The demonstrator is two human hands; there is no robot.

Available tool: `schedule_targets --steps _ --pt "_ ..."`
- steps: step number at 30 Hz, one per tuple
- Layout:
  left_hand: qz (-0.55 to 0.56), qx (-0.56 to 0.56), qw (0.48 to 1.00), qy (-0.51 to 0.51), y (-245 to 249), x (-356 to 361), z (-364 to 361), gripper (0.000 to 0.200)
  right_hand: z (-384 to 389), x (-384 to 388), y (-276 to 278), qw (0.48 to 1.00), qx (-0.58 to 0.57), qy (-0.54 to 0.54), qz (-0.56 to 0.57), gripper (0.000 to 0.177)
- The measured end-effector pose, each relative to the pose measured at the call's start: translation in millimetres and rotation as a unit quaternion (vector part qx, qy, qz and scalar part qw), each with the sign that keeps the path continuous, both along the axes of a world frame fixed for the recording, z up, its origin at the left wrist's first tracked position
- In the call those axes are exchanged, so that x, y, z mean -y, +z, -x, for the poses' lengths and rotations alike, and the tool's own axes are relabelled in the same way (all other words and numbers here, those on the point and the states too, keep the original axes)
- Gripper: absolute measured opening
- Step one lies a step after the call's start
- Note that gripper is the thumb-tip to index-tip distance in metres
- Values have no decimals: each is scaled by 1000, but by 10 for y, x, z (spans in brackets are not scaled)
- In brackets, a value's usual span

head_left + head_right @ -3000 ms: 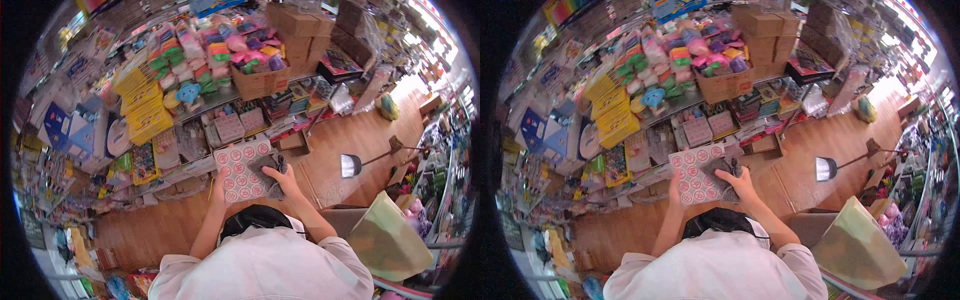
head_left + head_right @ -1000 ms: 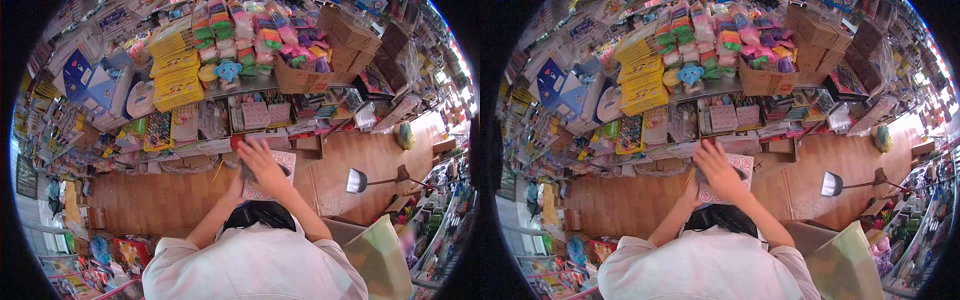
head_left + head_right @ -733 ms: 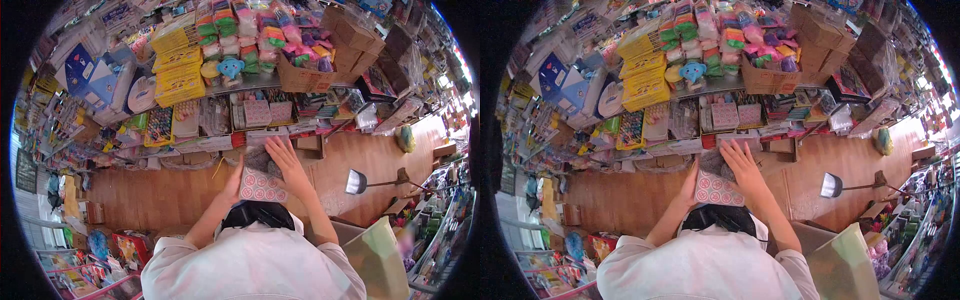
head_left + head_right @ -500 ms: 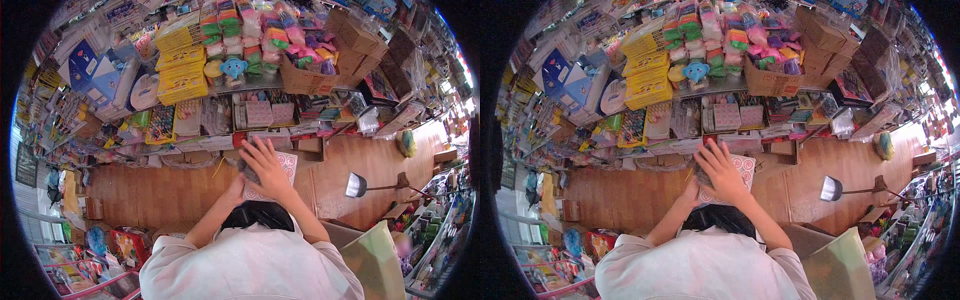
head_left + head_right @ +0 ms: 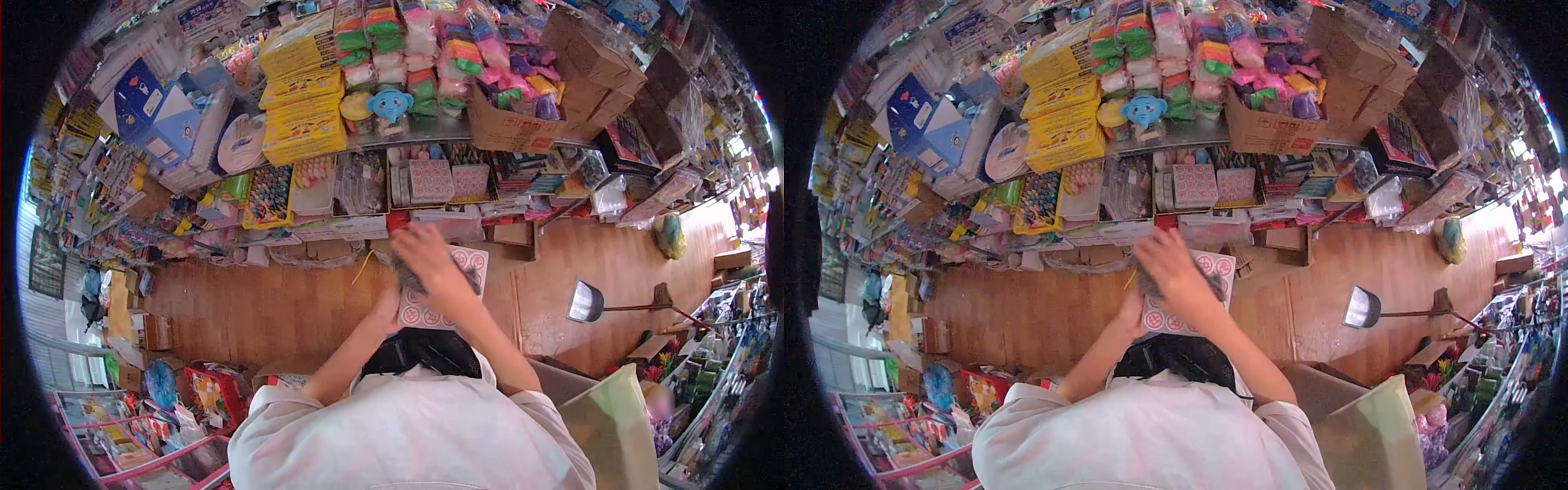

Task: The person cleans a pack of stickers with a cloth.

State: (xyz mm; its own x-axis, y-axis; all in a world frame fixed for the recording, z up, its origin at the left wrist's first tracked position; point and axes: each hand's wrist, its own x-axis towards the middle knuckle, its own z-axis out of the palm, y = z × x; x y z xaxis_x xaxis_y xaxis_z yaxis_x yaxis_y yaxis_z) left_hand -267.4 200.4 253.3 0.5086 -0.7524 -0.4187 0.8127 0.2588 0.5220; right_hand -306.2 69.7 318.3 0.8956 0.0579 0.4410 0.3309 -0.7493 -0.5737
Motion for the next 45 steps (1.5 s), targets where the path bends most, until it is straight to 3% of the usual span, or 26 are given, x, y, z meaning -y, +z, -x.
schedule_targets --steps 1,2,3,5,7,9,13,15,17,18,20,21,23,26,31,33,36,39,41,43,45 --pt "-32 20 999 19 -77 -14 52 58 -29 -97 -44 999 9 33 43 75" --pt "56 -10 998 10 -204 -21 45 55 -38 -149 -63 994 19 64 86 74" --pt "55 -6 998 5 -320 -53 24 55 -4 -136 -43 994 23 58 85 74" --pt "13 -6 998 58 -52 -81 4 59 129 -19 24 993 -7 96 65 74" --pt "62 -6 998 24 95 -107 -121 59 232 183 -60 996 19 89 27 74" --pt "112 -11 994 -9 175 -97 -174 59 325 322 -85 1000 -12 -9 21 74" --pt "65 -13 997 -35 121 0 -160 58 173 119 -92 998 -16 -55 -12 84" --pt "-24 38 999 -9 23 33 -62 64 65 -70 -30 998 -1 -49 -26 89" --pt "4 50 999 -17 6 -14 18 62 15 -234 5 999 -6 31 10 82" --pt "24 57 998 17 -5 -9 49 62 33 -294 -39 997 -2 36 65 75" --pt "65 71 992 86 5 0 66 62 155 -295 -3 998 0 24 58 72" --pt "66 71 992 84 15 1 0 62 217 -250 11 999 -1 16 52 69" --pt "76 -29 996 28 111 3 -191 63 343 -37 -2 997 -6 10 77 75" --pt "101 -1 995 5 86 -9 -230 64 384 247 -27 999 -42 -25 4 82" --pt "14 -11 999 -31 77 76 -121 63 15 110 14 999 -24 -31 19 85" --pt "-3 -18 1000 -22 19 44 -20 61 -24 -15 28 999 -22 -14 33 84" --pt "37 70 993 91 57 -32 69 61 114 -209 -39 999 5 44 28 83" --pt "92 -24 995 2 132 -55 -163 61 350 -39 -71 997 -19 28 64 77" --pt "107 -12 994 17 110 -3 -164 61 401 188 -170 999 -23 7 46 76" --pt "80 -13 996 -38 148 0 -111 65 308 395 -138 994 -34 -87 56 76" --pt "44 -10 998 -40 94 54 -32 65 136 418 -82 995 -24 -88 40 75"
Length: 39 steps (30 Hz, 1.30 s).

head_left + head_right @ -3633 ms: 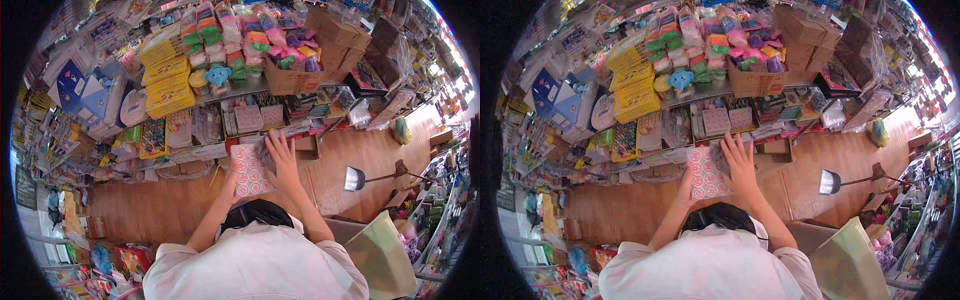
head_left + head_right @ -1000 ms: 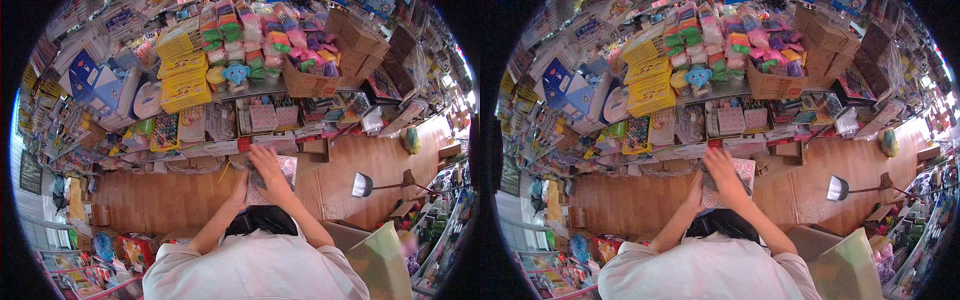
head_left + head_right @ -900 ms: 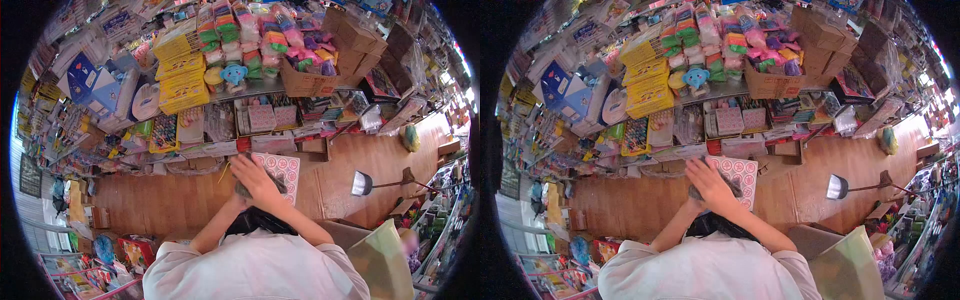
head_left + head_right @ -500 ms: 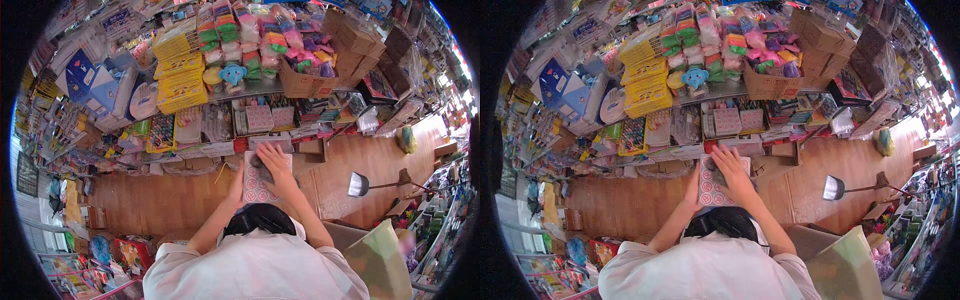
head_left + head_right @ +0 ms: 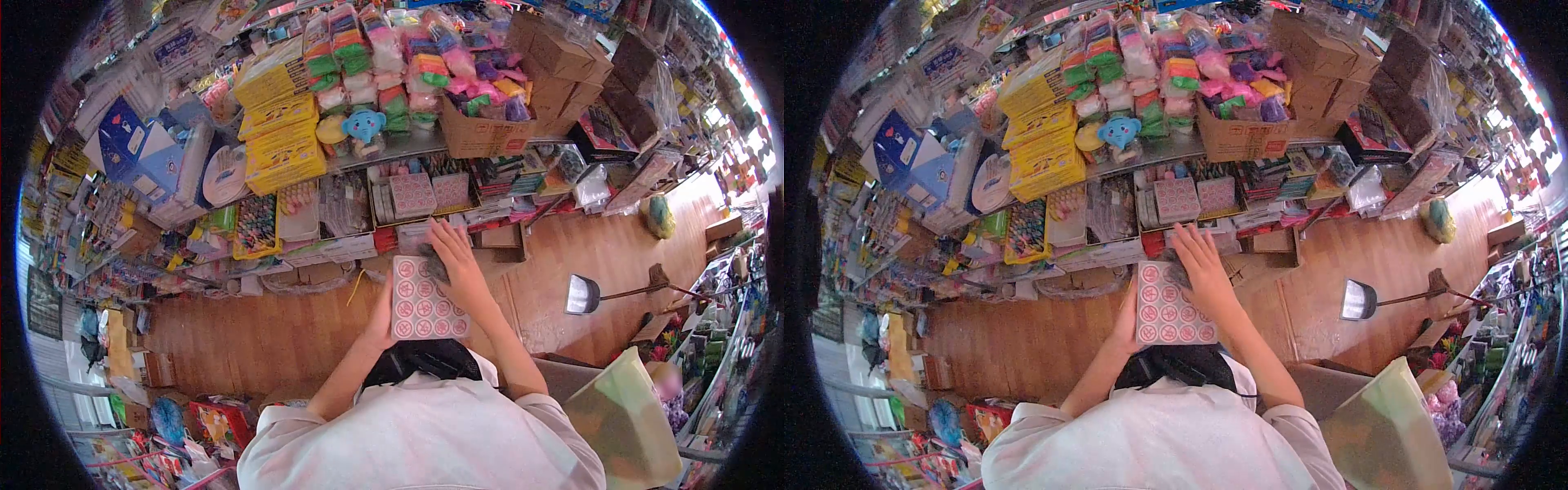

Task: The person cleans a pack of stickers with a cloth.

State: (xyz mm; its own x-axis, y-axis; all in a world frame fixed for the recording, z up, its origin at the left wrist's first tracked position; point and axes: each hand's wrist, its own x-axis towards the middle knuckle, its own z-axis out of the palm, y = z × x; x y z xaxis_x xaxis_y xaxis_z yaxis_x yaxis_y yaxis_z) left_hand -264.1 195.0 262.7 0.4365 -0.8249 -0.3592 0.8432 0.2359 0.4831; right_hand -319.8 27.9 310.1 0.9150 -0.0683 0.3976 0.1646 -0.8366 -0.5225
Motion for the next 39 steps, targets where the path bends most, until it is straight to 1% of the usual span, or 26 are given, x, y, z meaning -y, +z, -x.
schedule_targets --steps 2,4,6,7,10,12,13,15,16,18,20,22,23,24,25,26,27,28,29,30,31,33,35,36,38,39 --pt "-36 11 999 -8 -28 42 49 64 -107 -98 10 1000 16 -8 -16 75" --pt "-18 -8 999 -38 -81 13 45 64 -160 -262 -35 997 33 63 11 81" --pt "43 -60 997 30 -54 -1 35 58 -7 -412 6 997 18 70 23 79" --pt "42 4 996 73 -42 -21 39 56 90 -452 -22 996 25 86 16 79" --pt "55 7 998 44 -73 -58 -128 60 328 -314 -60 994 20 107 -25 78" --pt "48 4 998 36 -107 -75 -105 62 383 -120 -32 998 -14 34 -54 78" --pt "46 4 999 15 -88 -54 -78 62 311 -21 -211 999 20 5 -27 79" --pt "25 0 1000 -16 74 9 9 64 174 -29 -167 999 18 7 -32 81" --pt "25 2 1000 -17 39 39 34 64 90 -84 -148 999 19 9 -38 82" --pt "-3 -16 1000 -12 -72 40 75 57 -23 -273 -74 998 26 16 -53 81" --pt "-14 -28 999 -18 -102 2 80 57 -48 -450 -126 995 38 79 -45 78" --pt "36 -24 995 93 -208 -40 89 60 61 -551 -135 995 36 89 -25 75" --pt "-2 -22 997 75 -159 -68 43 60 159 -550 -127 993 23 101 -53 75" --pt "-2 -23 997 78 -164 -95 -2 60 233 -508 -127 990 10 114 -81 75" --pt "25 -22 998 48 -179 -118 -45 61 277 -397 -211 994 24 99 -46 77" --pt "51 -22 998 19 -145 -117 -64 62 302 -292 -263 993 23 102 -45 77" --pt "57 -29 998 1 -97 -126 -44 63 317 -185 -299 996 27 60 -59 78" --pt "58 -31 998 4 -76 -127 -3 63 297 -121 -271 997 30 17 -72 79" --pt "32 -36 999 -9 -65 -118 44 61 253 -96 -220 997 13 -5 -77 79" --pt "5 -39 999 -22 -63 -111 79 59 191 -99 -214 997 12 -3 -75 79" --pt "13 -19 999 -30 -250 -105 74 59 113 -121 -222 996 -12 9 -89 79" --pt "-7 -19 1000 -19 -152 -84 121 58 -17 -279 -200 994 -36 23 -102 79" --pt "-57 -21 998 1 -74 -109 149 61 -73 -497 -137 993 18 88 -75 78" --pt "-56 -21 998 4 -105 -110 133 61 -28 -522 -123 993 17 91 -74 78" --pt "0 5 997 77 -164 -129 42 61 78 -569 -130 989 23 133 -56 79" --pt "0 -15 998 54 -152 -155 -29 63 122 -488 -290 990 30 122 -56 79"
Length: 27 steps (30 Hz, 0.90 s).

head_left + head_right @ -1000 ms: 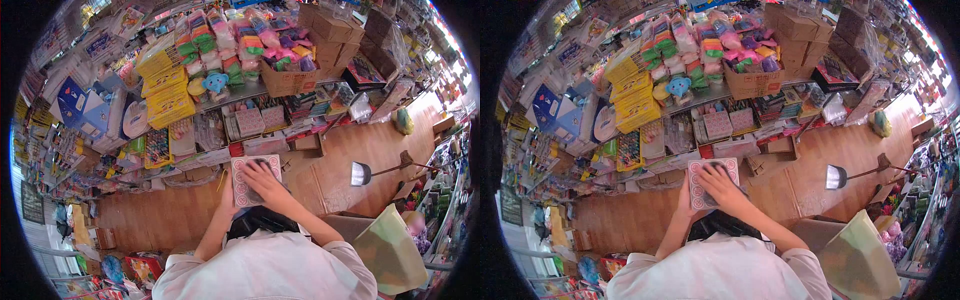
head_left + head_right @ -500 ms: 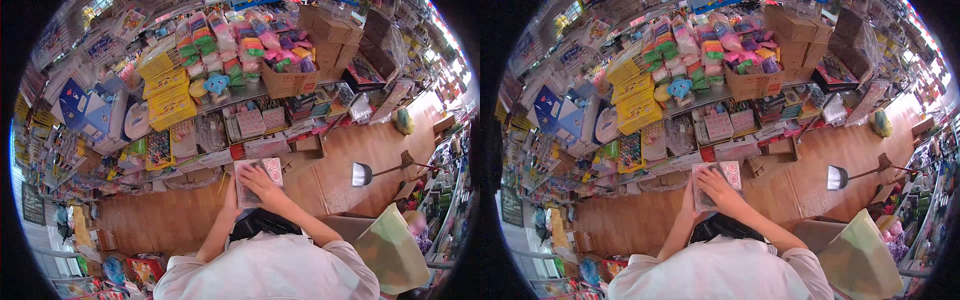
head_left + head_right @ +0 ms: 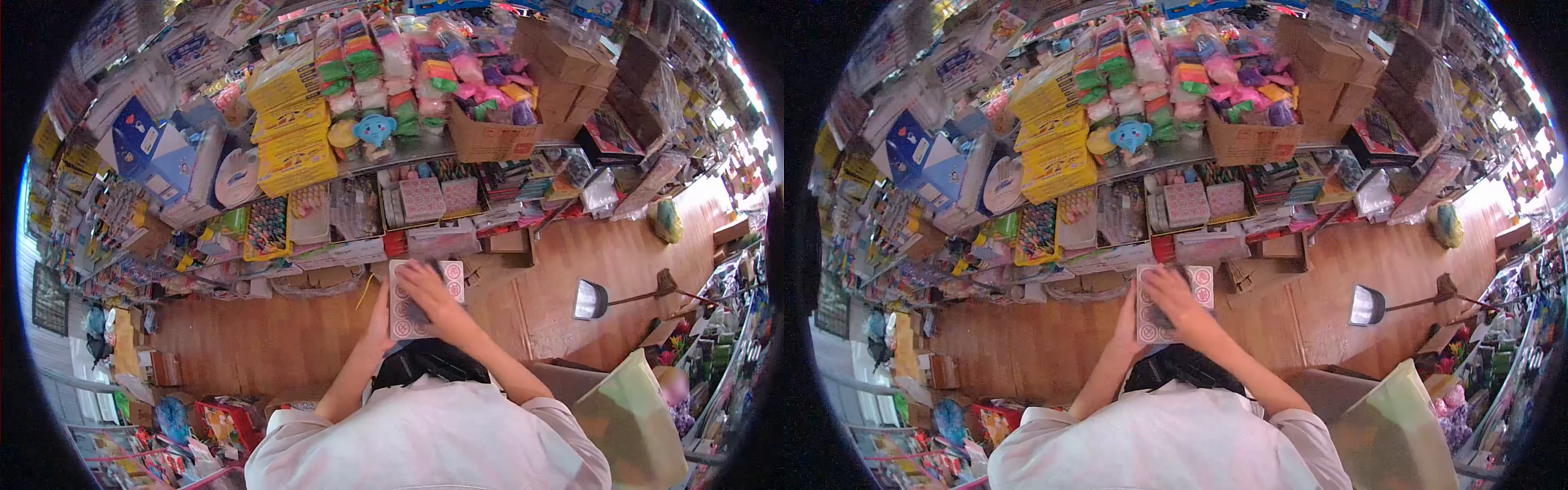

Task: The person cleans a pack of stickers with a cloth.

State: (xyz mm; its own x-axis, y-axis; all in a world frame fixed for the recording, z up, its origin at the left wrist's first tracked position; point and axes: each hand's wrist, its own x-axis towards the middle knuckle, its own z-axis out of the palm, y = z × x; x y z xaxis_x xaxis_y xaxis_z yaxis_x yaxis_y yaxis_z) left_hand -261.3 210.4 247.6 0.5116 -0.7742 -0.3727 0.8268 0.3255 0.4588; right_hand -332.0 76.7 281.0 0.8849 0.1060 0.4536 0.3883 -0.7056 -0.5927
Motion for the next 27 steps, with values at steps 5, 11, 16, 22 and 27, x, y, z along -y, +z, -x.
schedule_targets --steps 5,11,16,22,27 --pt "13 5 1000 -25 -26 4 -4 65 -30 343 -24 995 -42 -82 -42 79" --pt "385 -222 896 20 -325 -2 -83 57 -263 -236 145 1000 -18 -2 23 81" --pt "51 18 996 65 -311 -114 -340 58 -7 -213 111 997 -33 60 26 85" --pt "46 17 996 69 -22 50 -77 63 -132 0 23 1000 -18 -12 -4 82" --pt "-34 -36 989 143 -19 79 71 57 -197 -514 231 995 -18 101 -8 83"
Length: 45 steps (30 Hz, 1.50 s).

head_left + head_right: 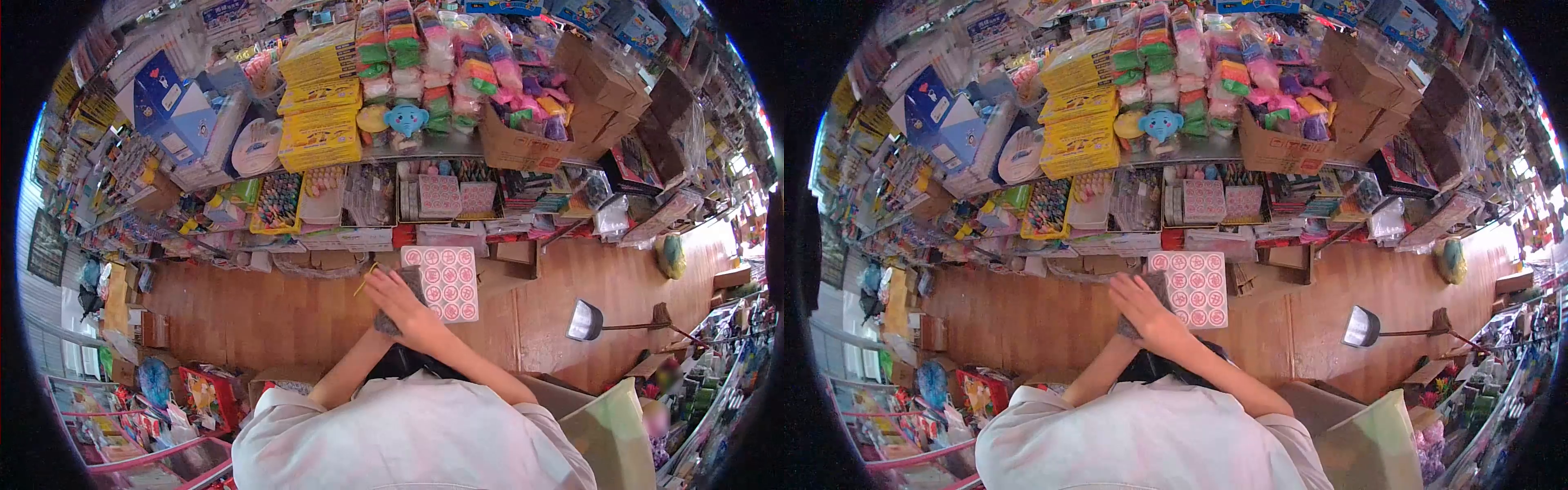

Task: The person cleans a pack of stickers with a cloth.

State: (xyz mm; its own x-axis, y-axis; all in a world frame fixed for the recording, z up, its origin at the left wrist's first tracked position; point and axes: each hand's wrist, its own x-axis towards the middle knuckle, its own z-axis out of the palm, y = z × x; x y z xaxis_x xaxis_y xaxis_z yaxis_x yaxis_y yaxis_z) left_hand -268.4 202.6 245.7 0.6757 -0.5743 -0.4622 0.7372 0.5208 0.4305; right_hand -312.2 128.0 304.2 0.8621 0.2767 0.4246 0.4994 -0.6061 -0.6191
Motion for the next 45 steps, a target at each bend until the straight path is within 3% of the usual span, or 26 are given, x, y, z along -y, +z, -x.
schedule_targets --steps 4,6,9,12,13,18,22,24,26,28,30,32,34,38,40,42,44,45 --pt "-8 2 1000 -11 -51 -36 -100 62 64 316 -153 999 11 -45 17 83" --pt "33 34 996 -79 60 -67 -244 63 180 586 -70 997 -22 -74 -20 82" --pt "144 69 975 -157 178 -77 -244 68 247 823 -185 989 -21 -149 16 81" --pt "49 11 990 -133 246 40 -68 63 159 644 -189 985 -23 -172 -24 78" --pt "35 87 989 -111 -56 84 -20 63 87 502 -158 989 11 -149 4 75" --pt "19 15 989 -149 -83 1 -39 62 -71 331 -178 994 71 -85 21 60" --pt "42 -5 985 -167 143 -10 -110 59 111 846 -269 991 14 -133 23 68" --pt "113 20 975 -192 165 -46 -95 58 185 994 -301 968 2 -243 -54 67" --pt "101 27 978 -183 37 12 -34 60 148 911 -218 971 -6 -235 -51 65" --pt "13 42 981 -187 -37 85 36 60 53 748 -183 972 -12 -231 -50 63" --pt "13 6 981 -196 -23 93 126 58 -64 531 -179 986 22 -164 -27 61" --pt "-46 80 988 -121 -65 78 175 60 -99 411 -155 991 48 -123 -12 61" --pt "-20 94 988 -123 -56 12 137 59 -49 420 -171 994 73 -87 0 60" --pt "78 -12 983 -167 158 -25 -86 55 209 884 -280 990 40 -136 -18 62" --pt "113 -7 972 -205 178 -14 -76 55 271 1039 -267 971 -23 -229 -59 65" --pt "91 -9 977 -193 -32 29 -18 56 182 961 -276 970 -27 -230 -68 67" --pt "-20 29 977 -209 -43 112 60 63 48 769 -253 986 10 -164 -26 67" --pt "-63 34 983 -169 -12 149 125 61 11 652 -209 989 33 -141 -14 66"
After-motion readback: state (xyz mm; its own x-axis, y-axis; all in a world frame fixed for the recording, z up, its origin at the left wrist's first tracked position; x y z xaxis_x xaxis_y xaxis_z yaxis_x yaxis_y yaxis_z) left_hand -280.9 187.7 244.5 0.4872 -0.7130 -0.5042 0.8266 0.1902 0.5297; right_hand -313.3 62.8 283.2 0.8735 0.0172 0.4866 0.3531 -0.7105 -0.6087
